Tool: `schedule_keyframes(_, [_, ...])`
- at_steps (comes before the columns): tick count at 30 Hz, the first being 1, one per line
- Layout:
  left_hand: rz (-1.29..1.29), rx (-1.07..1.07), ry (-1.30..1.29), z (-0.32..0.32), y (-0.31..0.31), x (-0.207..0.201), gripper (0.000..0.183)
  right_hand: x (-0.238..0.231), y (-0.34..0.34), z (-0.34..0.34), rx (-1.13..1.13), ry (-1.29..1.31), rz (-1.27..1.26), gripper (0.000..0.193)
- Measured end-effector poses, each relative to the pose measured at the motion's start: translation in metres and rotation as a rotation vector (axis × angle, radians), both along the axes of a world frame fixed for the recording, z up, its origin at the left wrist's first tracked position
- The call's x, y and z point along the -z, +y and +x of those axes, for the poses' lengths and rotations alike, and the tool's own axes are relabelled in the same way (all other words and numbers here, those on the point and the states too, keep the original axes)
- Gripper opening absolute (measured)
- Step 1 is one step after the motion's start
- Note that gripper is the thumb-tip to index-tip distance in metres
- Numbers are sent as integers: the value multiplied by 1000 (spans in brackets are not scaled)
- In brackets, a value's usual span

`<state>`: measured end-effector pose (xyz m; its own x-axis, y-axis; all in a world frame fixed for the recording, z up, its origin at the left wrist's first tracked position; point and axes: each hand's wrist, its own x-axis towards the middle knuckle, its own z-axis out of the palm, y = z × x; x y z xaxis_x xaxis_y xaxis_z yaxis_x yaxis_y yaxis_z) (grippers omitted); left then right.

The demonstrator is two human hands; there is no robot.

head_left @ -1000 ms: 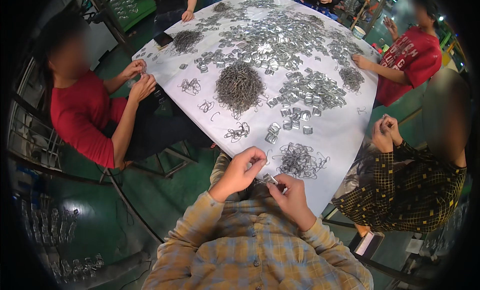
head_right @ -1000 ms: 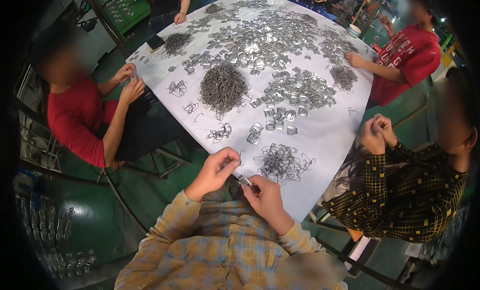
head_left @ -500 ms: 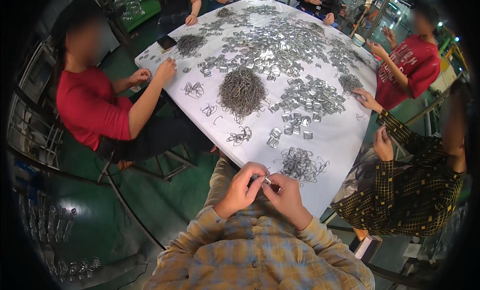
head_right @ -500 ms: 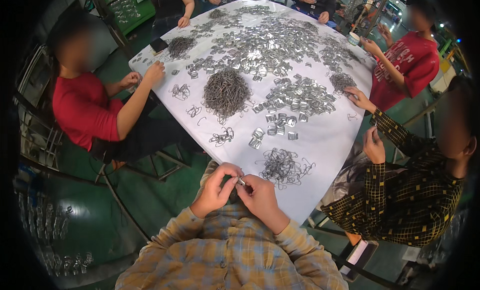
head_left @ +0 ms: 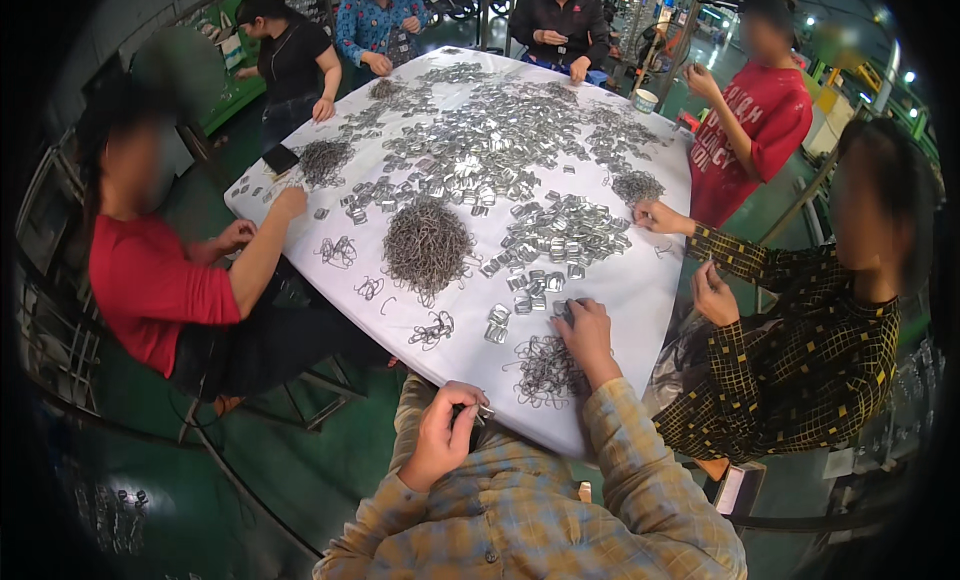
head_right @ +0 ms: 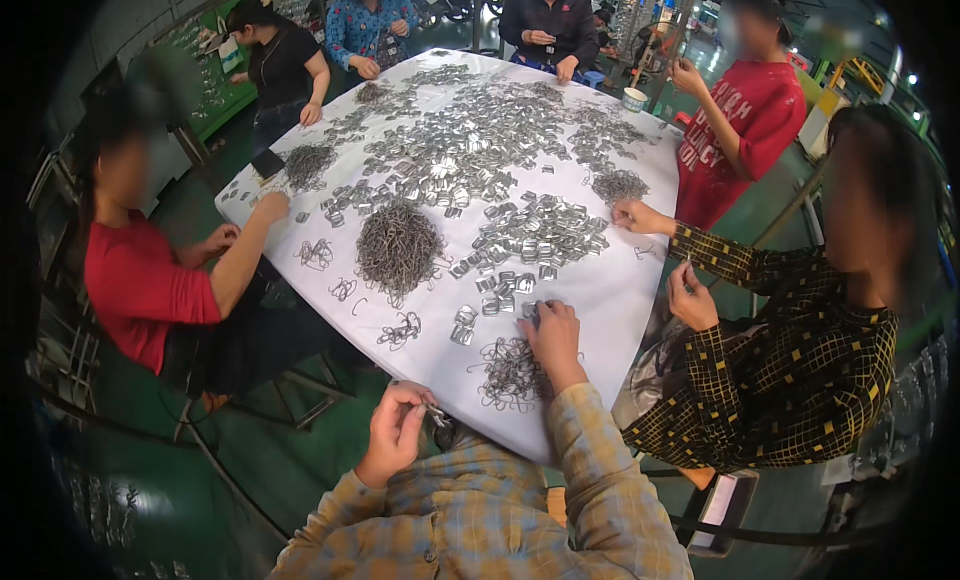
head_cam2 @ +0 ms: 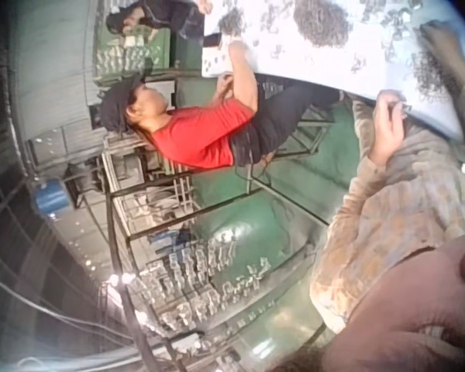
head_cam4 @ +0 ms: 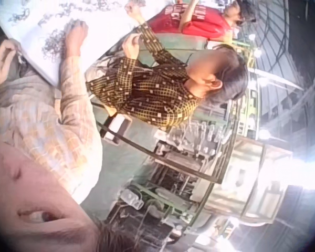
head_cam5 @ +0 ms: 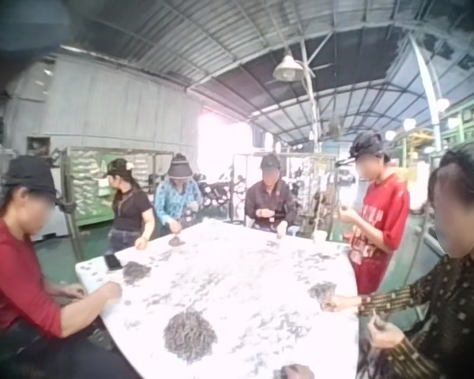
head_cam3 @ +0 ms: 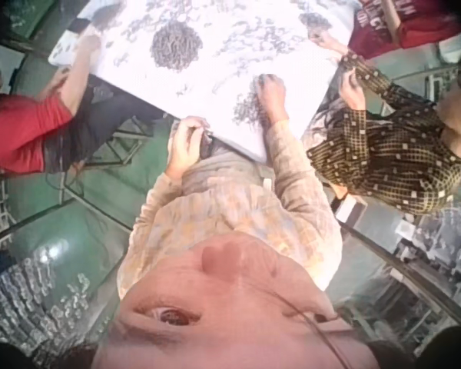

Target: The person picks up metal rings from a table and hangs them onto a metal rack by hand.

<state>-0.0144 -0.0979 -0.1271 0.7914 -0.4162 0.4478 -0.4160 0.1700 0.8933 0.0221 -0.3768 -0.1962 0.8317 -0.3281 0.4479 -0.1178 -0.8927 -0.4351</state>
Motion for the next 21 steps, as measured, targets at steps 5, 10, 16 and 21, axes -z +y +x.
schedule_keyframes(5, [19,-3,9,-3,2,3,12,-5,2,16,98,125,-183,26])
schedule_keyframes(10, [25,-6,34,-5,3,0,11,-2,-6,19,131,210,-139,22])
schedule_keyframes(16, [64,-38,69,-4,-1,4,10,-54,38,-18,-126,143,869,14])
schedule_keyframes(21, [77,-86,28,-2,-6,10,9,-75,87,-46,-406,127,1362,13])
